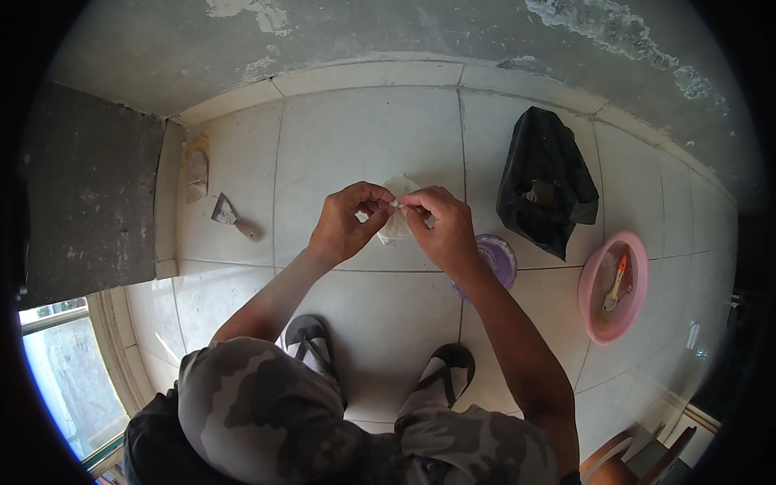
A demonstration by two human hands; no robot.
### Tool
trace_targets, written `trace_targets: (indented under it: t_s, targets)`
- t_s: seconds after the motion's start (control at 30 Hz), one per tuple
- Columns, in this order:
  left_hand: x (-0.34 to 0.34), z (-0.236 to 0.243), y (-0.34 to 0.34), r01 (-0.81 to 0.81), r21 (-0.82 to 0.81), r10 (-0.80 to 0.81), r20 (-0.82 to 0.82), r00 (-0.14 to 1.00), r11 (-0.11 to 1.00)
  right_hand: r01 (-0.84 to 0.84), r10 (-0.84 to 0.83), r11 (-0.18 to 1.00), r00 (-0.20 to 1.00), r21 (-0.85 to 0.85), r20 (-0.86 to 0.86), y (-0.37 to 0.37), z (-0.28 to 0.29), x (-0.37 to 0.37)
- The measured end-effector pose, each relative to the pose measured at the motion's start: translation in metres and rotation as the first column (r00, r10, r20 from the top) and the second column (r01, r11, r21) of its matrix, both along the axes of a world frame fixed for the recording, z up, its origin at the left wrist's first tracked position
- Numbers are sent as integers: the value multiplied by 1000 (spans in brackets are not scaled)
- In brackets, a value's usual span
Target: The recorder opens a bag of powder, pours it into a container, adds water from a cup, and stirs the mixture with a brush.
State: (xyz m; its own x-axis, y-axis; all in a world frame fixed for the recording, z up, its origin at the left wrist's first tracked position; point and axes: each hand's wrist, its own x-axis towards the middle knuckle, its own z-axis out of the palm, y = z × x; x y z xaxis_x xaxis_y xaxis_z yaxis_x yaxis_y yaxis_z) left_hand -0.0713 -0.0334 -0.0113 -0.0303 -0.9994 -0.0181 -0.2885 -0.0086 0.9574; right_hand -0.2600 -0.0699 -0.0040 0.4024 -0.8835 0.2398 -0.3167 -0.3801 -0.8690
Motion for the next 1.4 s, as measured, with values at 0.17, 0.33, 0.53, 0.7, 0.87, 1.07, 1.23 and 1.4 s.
trace_targets:
  t_s: [0.17, 0.33, 0.53, 0.7, 0.87, 1.07, 1.23, 1.4]
  targets:
    - [1, 12, -5, 16, 243, -1, -62, 998, 970, 60, -59, 998, 998, 30, -7, 5, 7, 2]
    - [-1, 14, -7, 38, 253, -42, 10, 999, 967, 98, -98, 987, 995, 128, -2, 12, 4, 7]
    - [-3, 7, -4, 102, 109, -117, 140, 983, 989, 47, -62, 968, 996, 246, 56, 10, 2, 7]
    - [-1, 9, -9, 173, 52, -180, 221, 959, 984, -163, 169, 982, 984, 91, -58, -10, 15, -3]
    - [2, 13, -13, 240, 60, -247, 203, 948, 969, -329, 310, 942, 928, -63, -209, -23, 20, 2]
    - [-2, 4, -11, 244, 54, -249, 117, 961, 968, -421, 385, 905, 873, -63, -299, -29, 16, 9]
    - [-1, 3, -12, 269, 9, -267, 145, 953, 963, -364, 339, 925, 921, -111, -193, -25, 0, 8]
    - [-1, 3, -13, 273, -2, -268, 177, 947, 962, -279, 264, 944, 959, -174, -103, -18, -9, 8]
